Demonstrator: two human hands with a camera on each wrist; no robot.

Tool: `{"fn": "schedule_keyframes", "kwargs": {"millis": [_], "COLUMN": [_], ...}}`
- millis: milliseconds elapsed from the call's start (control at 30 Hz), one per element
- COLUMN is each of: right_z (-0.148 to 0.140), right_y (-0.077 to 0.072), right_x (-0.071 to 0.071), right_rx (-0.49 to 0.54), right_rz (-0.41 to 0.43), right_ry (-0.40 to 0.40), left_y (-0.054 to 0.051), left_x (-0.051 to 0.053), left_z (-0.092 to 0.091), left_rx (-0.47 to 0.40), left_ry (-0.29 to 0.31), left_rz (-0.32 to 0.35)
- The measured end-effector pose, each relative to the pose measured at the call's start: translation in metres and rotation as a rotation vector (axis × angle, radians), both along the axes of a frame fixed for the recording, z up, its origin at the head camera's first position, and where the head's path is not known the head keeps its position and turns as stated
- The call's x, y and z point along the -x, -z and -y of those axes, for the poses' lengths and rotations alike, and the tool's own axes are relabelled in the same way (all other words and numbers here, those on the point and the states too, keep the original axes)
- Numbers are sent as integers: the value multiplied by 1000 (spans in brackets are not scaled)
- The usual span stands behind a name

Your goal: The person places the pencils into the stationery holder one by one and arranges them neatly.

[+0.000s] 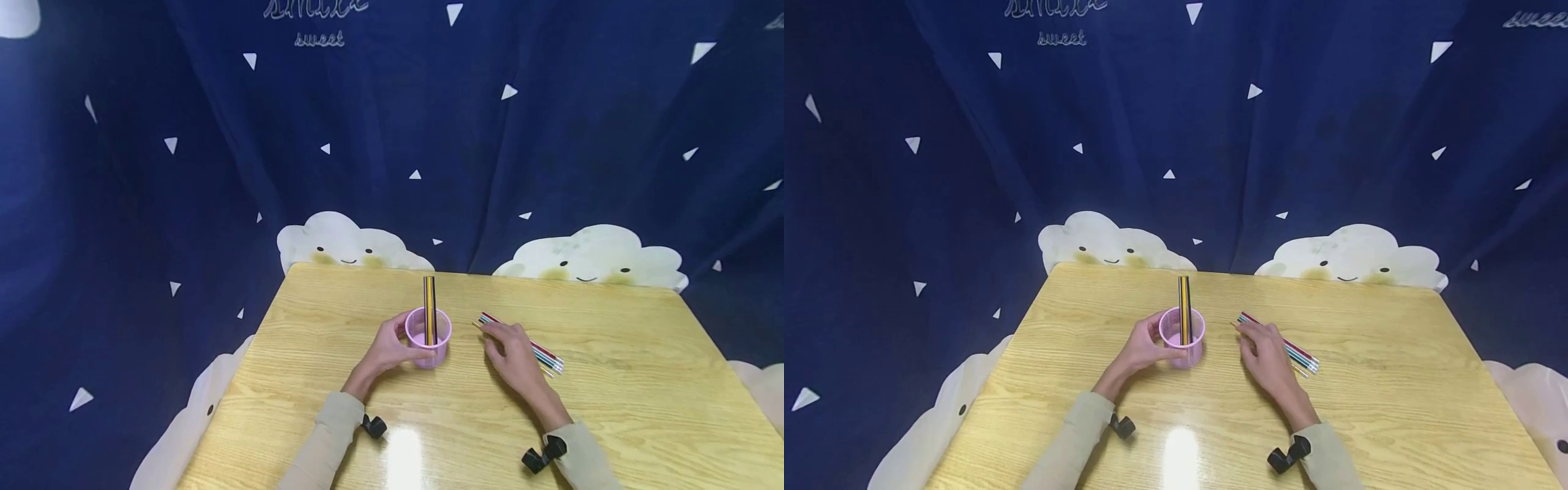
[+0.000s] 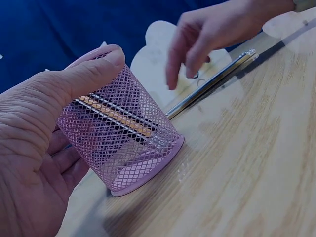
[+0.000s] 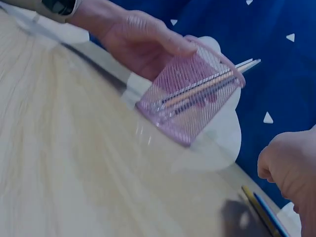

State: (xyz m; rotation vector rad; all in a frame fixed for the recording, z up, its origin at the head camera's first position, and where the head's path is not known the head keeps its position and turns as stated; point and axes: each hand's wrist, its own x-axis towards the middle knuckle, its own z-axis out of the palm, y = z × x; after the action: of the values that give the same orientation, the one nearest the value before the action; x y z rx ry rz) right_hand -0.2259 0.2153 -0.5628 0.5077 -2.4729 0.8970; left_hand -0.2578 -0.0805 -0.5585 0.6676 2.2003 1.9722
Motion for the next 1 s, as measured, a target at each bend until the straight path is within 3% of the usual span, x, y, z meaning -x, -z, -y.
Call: {"fn": "schedule_keyframes", "kwargs": {"millis": [267,767,1000], "right_z": [-13,-16,-15], "right_y": [12,12,6], "right_x": [-8,-11,-13], "right_rx": [-172,-334,-492], "right_rz": [-35,54,-19], "right_ry": [32,38,4], "left_y": [0,-2,-2], "left_x": [0,1,0], "left_z": [1,1,2], "left_rx": [-13,-16,0], "left_ry": [14,29,12], "left_rz": [4,7,-9]}}
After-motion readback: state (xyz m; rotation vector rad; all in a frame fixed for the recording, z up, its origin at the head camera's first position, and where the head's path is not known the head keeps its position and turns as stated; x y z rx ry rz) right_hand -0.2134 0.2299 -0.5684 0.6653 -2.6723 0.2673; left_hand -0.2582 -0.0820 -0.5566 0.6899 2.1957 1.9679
